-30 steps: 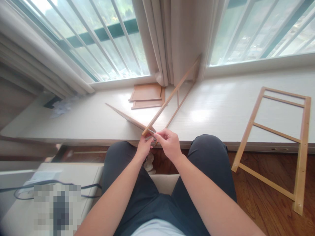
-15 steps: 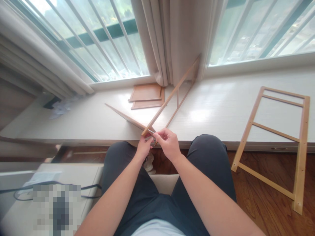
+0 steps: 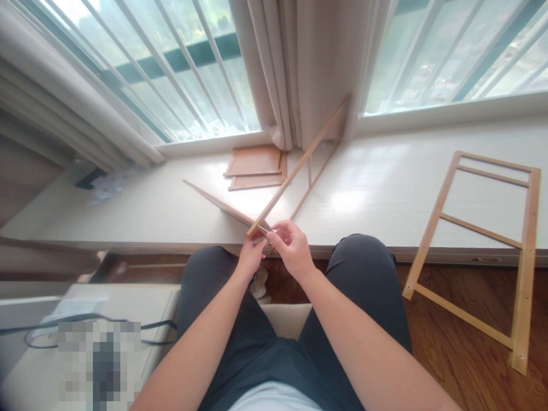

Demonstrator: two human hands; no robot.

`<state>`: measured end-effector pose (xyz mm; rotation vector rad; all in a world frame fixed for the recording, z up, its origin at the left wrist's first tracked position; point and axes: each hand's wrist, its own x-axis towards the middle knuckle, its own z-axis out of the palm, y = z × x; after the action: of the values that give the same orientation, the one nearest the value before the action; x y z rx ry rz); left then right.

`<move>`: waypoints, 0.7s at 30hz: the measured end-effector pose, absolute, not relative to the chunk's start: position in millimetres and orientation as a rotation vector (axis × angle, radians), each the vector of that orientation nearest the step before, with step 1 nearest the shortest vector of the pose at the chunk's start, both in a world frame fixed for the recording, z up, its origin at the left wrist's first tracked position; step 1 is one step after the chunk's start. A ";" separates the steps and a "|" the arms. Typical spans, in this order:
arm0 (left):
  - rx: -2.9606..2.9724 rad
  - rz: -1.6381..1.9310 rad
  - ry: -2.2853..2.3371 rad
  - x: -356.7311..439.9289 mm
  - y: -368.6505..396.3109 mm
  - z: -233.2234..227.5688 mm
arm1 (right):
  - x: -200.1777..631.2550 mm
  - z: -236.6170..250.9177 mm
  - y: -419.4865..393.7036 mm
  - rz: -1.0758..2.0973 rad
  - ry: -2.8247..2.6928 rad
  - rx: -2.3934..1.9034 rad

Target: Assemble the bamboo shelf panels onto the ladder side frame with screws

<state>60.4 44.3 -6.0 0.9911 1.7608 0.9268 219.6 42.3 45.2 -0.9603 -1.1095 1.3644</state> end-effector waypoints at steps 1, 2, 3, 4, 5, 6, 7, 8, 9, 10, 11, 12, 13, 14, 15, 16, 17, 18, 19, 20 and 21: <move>0.995 0.930 1.763 60.0 44.5 -7.1 | 219.5 45.2 43.1 1.392 -1.090 -0.955; 0.999 0.934 1.764 59.5 44.6 -8.2 | 219.3 45.1 44.1 1.424 -1.076 -0.958; 1.001 0.940 1.765 59.0 44.7 -9.4 | 219.1 45.1 45.1 1.464 -1.069 -0.964; 1.003 0.946 1.763 58.4 44.7 -10.5 | 218.8 45.2 46.1 1.522 -1.063 -0.966; 1.006 0.953 1.761 57.8 44.7 -11.6 | 218.4 45.5 47.0 1.599 -1.051 -0.957; 1.010 0.957 1.760 57.2 44.7 -12.5 | 218.1 46.3 47.6 1.691 -1.025 -0.935; 1.014 0.960 1.762 56.8 44.7 -13.2 | 217.9 47.4 48.1 1.790 -0.986 -0.901; 1.019 0.962 1.765 56.5 44.6 -13.7 | 217.9 48.9 48.3 1.881 -0.936 -0.860; 1.022 0.966 1.770 56.3 44.6 -14.0 | 218.1 50.7 48.3 1.955 -0.884 -0.821; 1.024 0.968 1.774 56.2 44.5 -14.0 | 218.5 52.6 48.3 2.009 -0.837 -0.790; 1.023 0.968 1.780 56.3 44.5 -13.8 | 219.2 54.6 48.2 2.045 -0.796 -0.771; 1.023 0.966 1.783 56.5 44.5 -13.4 | 220.1 56.4 48.1 2.071 -0.761 -0.759; 1.022 0.964 1.786 56.7 44.6 -12.8 | 221.2 58.0 48.2 2.093 -0.731 -0.751; 1.020 0.961 1.787 56.9 44.6 -12.2 | 222.2 59.2 48.4 2.119 -0.704 -0.743; 1.016 0.956 1.786 57.0 44.6 -11.5 | 223.2 59.9 48.6 2.153 -0.680 -0.734; 1.012 0.951 1.782 57.2 44.6 -10.9 | 224.1 60.3 49.0 2.189 -0.658 -0.722; 1.009 0.947 1.777 57.3 44.5 -10.3 | 224.9 60.4 49.3 2.224 -0.638 -0.710; 1.010 0.945 1.772 57.3 44.5 -9.8 | 225.5 60.2 49.7 2.257 -0.618 -0.695; 1.014 0.944 1.770 57.4 44.4 -9.5 | 226.0 59.8 49.9 2.283 -0.596 -0.678; 1.021 0.944 1.770 57.5 44.3 -9.2 | 226.3 59.4 50.1 2.301 -0.572 -0.661; 1.026 0.947 1.773 57.6 44.2 -9.0 | 226.6 59.1 50.2 2.312 -0.552 -0.645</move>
<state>57.6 44.2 -9.0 1.0255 1.7726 0.9473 226.6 50.2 59.1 -0.6454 -0.5523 2.3123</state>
